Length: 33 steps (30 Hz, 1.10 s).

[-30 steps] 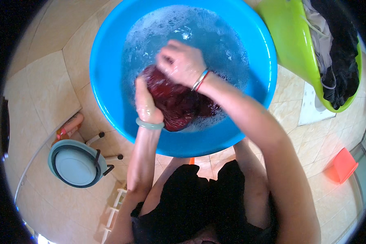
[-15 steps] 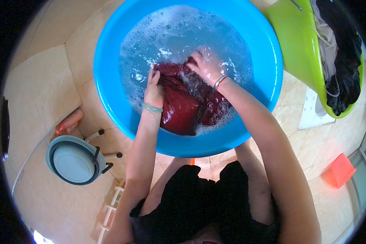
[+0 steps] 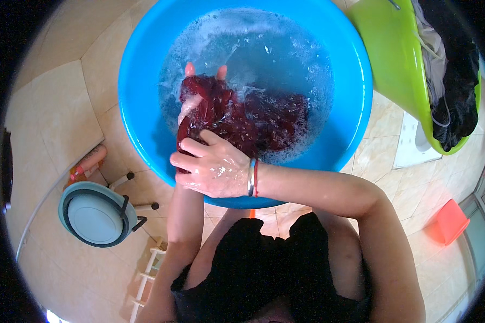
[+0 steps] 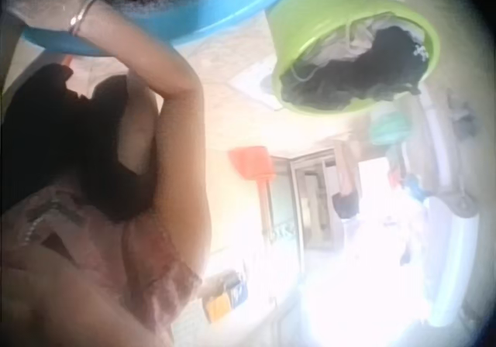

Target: The person hand-washes a maroon garment in a blue basin filled with soapy water. They repeatedly scrub, squeeze, and rinse the fabric by hand. After washing, the person transfers the wet garment into a green bucket containing other clothes and then pours the soapy water from the blue basin into a floor drain.

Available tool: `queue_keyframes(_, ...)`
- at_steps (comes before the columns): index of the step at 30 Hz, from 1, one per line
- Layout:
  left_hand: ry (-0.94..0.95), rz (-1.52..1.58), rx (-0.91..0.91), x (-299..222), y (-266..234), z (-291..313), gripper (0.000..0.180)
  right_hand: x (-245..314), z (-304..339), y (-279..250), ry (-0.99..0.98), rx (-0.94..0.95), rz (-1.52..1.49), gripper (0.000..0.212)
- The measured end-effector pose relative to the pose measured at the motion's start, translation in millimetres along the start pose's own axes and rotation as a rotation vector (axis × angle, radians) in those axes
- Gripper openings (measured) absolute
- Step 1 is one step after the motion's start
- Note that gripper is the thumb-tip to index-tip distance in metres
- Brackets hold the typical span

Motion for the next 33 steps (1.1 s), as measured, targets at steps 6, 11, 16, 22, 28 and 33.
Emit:
queue_keyframes(6,-0.021,0.200,0.087,6,11,20,0.036,-8,-26,-27,-0.033,-0.199,0.096,0.020)
queue_keyframes(11,0.035,0.182,-0.105,9,-9,18,0.035,-30,-21,-48,-0.042,-0.374,0.003,0.022)
queue_keyframes(16,0.182,0.101,-0.381,0,-30,29,0.036,-56,-12,-57,0.044,-0.465,-0.041,0.021)
queue_keyframes(22,0.168,-0.133,-0.743,17,-25,18,0.039,-167,76,-49,0.346,-0.261,0.327,0.017)
queue_keyframes(28,0.236,-0.415,-0.592,-21,-30,21,0.073,-225,128,-69,0.743,-0.124,0.515,0.048)
queue_keyframes(33,0.417,-1.015,-0.566,-24,-58,-1,0.090,-191,113,-38,0.623,0.101,0.644,0.069)
Point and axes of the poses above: each hand's wrist, its own z-axis away from the middle knuckle, its own y-axis out of the palm, x = y × z, the point moved 10 cm from there along -z, towards the middle knuckle, and after that the axes turned 15 degrees about -y, right-handed, at the moved point
